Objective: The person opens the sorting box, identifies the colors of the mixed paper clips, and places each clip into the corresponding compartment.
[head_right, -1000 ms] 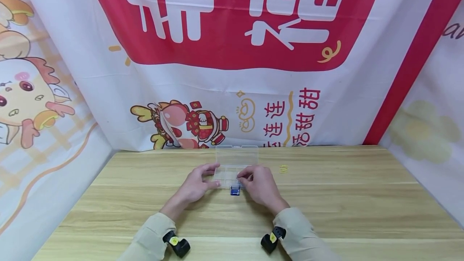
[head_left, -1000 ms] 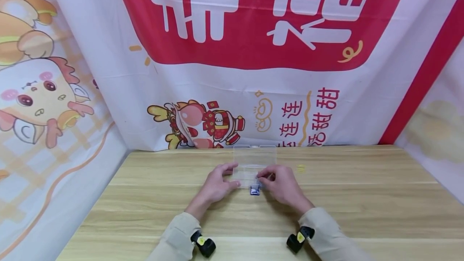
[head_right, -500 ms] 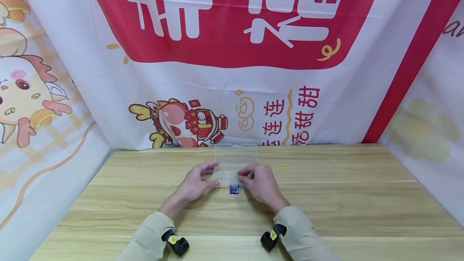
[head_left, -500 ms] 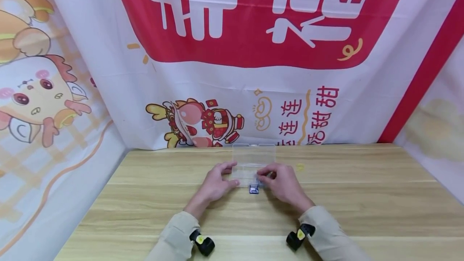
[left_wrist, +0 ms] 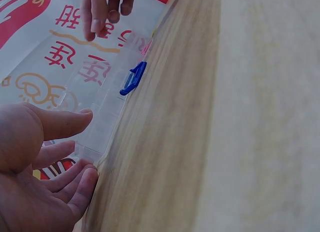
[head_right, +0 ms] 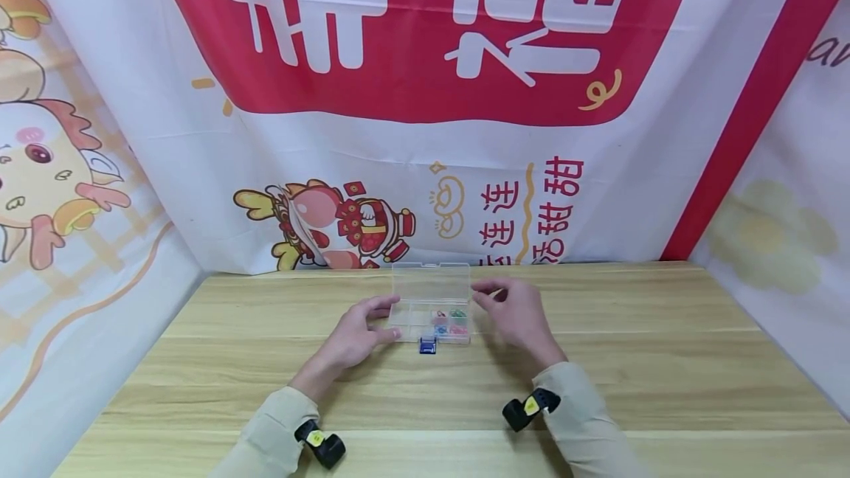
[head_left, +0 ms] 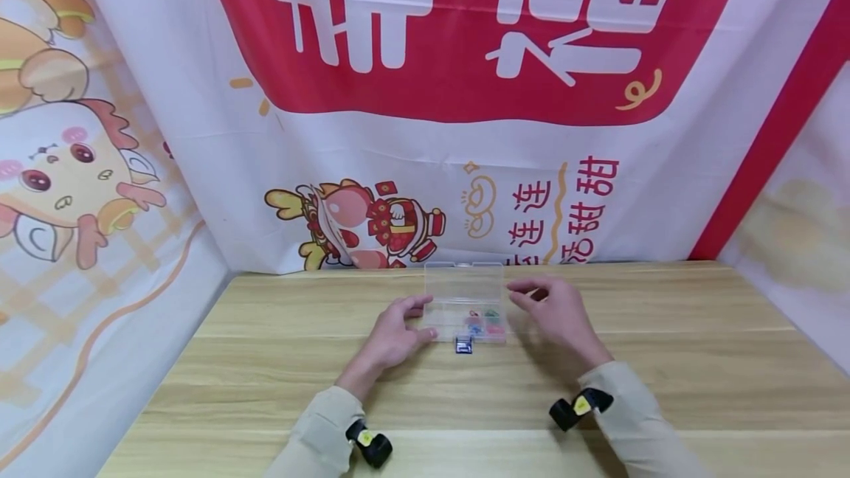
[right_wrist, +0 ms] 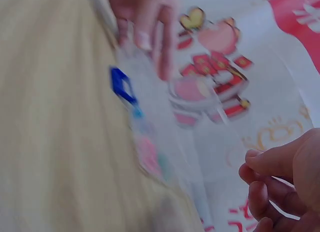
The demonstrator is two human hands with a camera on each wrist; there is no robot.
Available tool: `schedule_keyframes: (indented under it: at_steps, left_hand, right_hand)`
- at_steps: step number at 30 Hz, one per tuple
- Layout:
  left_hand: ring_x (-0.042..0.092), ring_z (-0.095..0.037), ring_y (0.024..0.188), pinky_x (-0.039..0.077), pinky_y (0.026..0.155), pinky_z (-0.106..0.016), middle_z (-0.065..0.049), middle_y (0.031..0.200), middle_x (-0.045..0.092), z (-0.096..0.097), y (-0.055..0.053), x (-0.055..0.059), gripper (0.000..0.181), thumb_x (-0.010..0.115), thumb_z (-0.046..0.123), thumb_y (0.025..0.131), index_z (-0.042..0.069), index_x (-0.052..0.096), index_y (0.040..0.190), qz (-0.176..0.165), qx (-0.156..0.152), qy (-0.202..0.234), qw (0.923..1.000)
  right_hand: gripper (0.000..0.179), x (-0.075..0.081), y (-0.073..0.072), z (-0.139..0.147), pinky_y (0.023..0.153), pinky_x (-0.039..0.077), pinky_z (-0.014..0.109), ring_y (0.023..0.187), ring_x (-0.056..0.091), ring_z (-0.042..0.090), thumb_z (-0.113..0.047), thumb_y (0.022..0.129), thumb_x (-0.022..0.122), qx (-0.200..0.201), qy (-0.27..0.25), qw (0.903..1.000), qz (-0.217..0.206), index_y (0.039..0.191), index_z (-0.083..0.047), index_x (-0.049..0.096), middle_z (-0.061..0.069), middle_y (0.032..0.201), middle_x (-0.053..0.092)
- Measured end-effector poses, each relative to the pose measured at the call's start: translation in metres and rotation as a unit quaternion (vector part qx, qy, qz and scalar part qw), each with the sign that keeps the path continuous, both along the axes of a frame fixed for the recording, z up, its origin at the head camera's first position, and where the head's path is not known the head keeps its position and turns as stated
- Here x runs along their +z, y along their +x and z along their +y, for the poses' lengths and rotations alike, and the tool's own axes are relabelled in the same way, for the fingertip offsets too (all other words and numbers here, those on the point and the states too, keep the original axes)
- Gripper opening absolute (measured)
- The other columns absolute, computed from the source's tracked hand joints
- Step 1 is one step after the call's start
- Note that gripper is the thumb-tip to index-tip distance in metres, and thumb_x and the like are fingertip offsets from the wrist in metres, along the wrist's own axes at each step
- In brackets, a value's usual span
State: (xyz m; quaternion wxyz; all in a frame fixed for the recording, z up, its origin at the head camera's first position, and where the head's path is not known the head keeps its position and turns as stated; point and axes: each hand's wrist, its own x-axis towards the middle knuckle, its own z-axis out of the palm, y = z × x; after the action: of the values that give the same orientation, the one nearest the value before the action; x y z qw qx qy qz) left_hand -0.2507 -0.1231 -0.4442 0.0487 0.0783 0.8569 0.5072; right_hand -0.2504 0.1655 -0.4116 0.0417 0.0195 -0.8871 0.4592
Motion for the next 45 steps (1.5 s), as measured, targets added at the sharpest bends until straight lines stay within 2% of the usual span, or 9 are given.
schedule_keyframes:
  at_steps: [6,14,17,21,27,30,34,40,45]
  left_hand:
    - [0.059,-0.034,0.135,0.056,0.11,-0.048,-0.017,0.149,0.057,-0.001,0.001,0.0,0.065,0.081,0.012,0.09,0.014,0.058,0.151,-0.003,0.002,-0.004,1.0]
    - [0.058,-0.033,0.135,0.056,0.11,-0.047,-0.016,0.148,0.058,0.001,0.0,-0.001,0.064,0.081,0.011,0.091,0.013,0.058,0.151,0.0,0.001,-0.005,1.0]
    - [0.059,-0.033,0.135,0.057,0.109,-0.046,-0.017,0.148,0.058,0.001,0.0,0.0,0.064,0.081,0.011,0.091,0.013,0.058,0.151,-0.001,0.001,-0.003,1.0]
    - [0.059,-0.033,0.135,0.057,0.109,-0.047,-0.017,0.148,0.058,0.0,0.001,0.0,0.063,0.081,0.011,0.091,0.013,0.059,0.151,-0.001,0.001,-0.003,1.0]
    - [0.058,-0.034,0.135,0.056,0.109,-0.048,-0.017,0.149,0.057,0.001,0.002,0.001,0.064,0.08,0.011,0.091,0.013,0.058,0.151,-0.002,0.0,-0.003,1.0]
    - [0.058,-0.033,0.136,0.056,0.109,-0.048,-0.017,0.149,0.057,0.001,0.002,0.001,0.063,0.08,0.011,0.092,0.013,0.058,0.151,-0.005,0.001,-0.004,1.0]
    - [0.058,-0.033,0.135,0.056,0.109,-0.047,-0.017,0.149,0.057,0.001,0.002,0.001,0.064,0.081,0.011,0.091,0.014,0.059,0.151,-0.007,0.003,-0.003,1.0]
    - [0.057,-0.034,0.137,0.055,0.11,-0.049,-0.017,0.151,0.057,0.001,0.002,0.0,0.064,0.081,0.011,0.091,0.013,0.058,0.151,-0.005,0.0,0.0,1.0]
    - [0.057,-0.034,0.137,0.055,0.111,-0.049,-0.018,0.15,0.057,0.001,0.003,0.001,0.064,0.08,0.011,0.091,0.013,0.058,0.151,-0.005,-0.002,0.002,1.0]
  right_hand:
    - [0.028,-0.001,-0.007,0.028,0.08,0.055,0.031,0.103,0.064,0.025,-0.023,0.102,0.07,-0.014,0.009,0.9997,0.02,0.128,-0.014,0.076,0.008,0.117,0.076]
    - [0.031,-0.012,-0.012,0.056,0.084,0.055,0.027,0.106,0.068,0.026,-0.018,0.102,0.069,-0.024,0.01,0.9992,0.03,0.131,-0.01,0.074,0.013,0.125,0.076]
    - [0.032,-0.017,-0.015,0.063,0.082,0.055,0.025,0.107,0.069,0.029,-0.016,0.101,0.07,-0.027,0.022,0.9989,0.031,0.131,-0.007,0.073,0.016,0.127,0.076]
    - [0.033,-0.025,-0.018,0.067,0.081,0.055,0.027,0.11,0.07,0.032,-0.015,0.099,0.073,-0.024,0.044,0.9985,0.02,0.13,-0.005,0.074,0.018,0.128,0.076]
    - [0.032,-0.034,-0.02,0.068,0.093,0.056,0.04,0.113,0.07,0.033,-0.014,0.096,0.076,-0.017,0.074,0.9971,0.004,0.127,-0.008,0.077,0.016,0.128,0.077]
    - [0.031,-0.037,-0.02,0.068,0.093,0.055,0.041,0.113,0.068,0.032,-0.014,0.094,0.078,-0.015,0.077,0.9969,0.003,0.125,-0.009,0.077,0.016,0.129,0.076]
    - [0.03,-0.039,-0.021,0.068,0.094,0.054,0.043,0.113,0.067,0.032,-0.015,0.093,0.08,-0.009,0.086,0.9963,0.004,0.122,-0.009,0.079,0.018,0.129,0.074]
    - [0.023,-0.039,-0.02,0.069,0.101,0.053,0.057,0.12,0.065,0.04,-0.016,0.094,0.08,0.002,0.1,0.9948,0.016,0.115,-0.009,0.082,0.021,0.131,0.072]
    - [0.015,-0.041,-0.019,0.068,0.1,0.054,0.055,0.119,0.067,0.039,-0.014,0.094,0.079,-0.005,0.111,0.9933,0.032,0.108,-0.011,0.084,0.02,0.127,0.074]
